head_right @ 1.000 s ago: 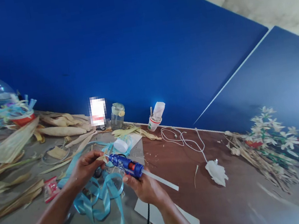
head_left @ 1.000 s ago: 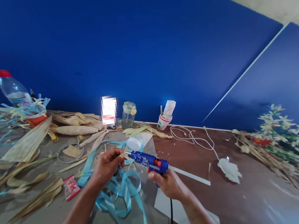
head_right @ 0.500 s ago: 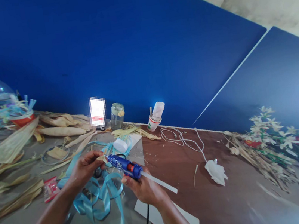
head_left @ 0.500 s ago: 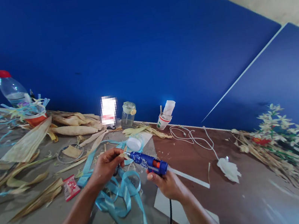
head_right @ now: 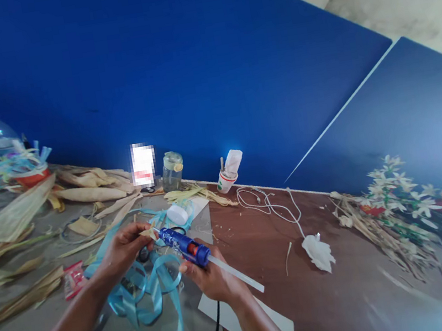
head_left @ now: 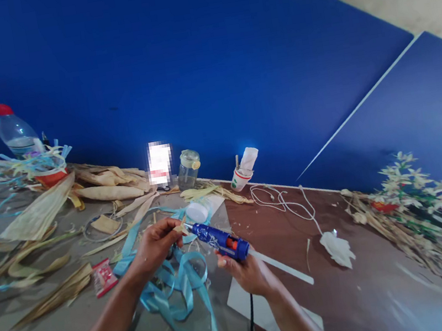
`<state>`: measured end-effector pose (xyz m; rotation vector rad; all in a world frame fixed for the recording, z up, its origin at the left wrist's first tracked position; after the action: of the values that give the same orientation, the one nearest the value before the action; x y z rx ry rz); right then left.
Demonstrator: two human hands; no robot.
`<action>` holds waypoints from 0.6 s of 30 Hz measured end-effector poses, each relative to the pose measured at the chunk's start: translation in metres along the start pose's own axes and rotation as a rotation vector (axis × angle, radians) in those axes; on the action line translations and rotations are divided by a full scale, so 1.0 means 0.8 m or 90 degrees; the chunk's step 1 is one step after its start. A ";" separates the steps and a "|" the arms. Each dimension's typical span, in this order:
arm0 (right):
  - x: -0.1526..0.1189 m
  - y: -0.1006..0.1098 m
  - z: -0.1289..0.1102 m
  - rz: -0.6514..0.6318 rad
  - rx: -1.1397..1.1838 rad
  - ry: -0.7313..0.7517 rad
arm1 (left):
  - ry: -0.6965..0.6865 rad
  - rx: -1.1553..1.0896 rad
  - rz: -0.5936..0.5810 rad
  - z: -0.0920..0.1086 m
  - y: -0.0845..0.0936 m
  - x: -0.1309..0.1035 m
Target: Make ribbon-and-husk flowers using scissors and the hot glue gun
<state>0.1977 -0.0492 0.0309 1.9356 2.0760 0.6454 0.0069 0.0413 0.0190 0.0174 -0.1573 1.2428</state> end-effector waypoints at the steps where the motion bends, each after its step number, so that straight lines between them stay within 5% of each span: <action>1: 0.000 0.000 -0.001 0.002 0.008 -0.002 | 0.000 0.000 -0.003 0.000 0.000 0.000; 18: -0.001 0.003 -0.017 -0.009 0.118 -0.023 | 0.007 -0.054 0.003 -0.006 0.000 0.001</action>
<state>0.1938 -0.0517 0.0436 2.0098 2.1939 0.4241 0.0077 0.0424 0.0140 -0.0624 -0.2006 1.2400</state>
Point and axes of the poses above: each hand's wrist, its own x-axis towards the middle knuckle, its own y-axis out of the back of the hand, z = x × y, the point moved 5 cm from there along x, towards the middle knuckle, and after that the axes turned 3 degrees about -x, right-handed, at the moved point
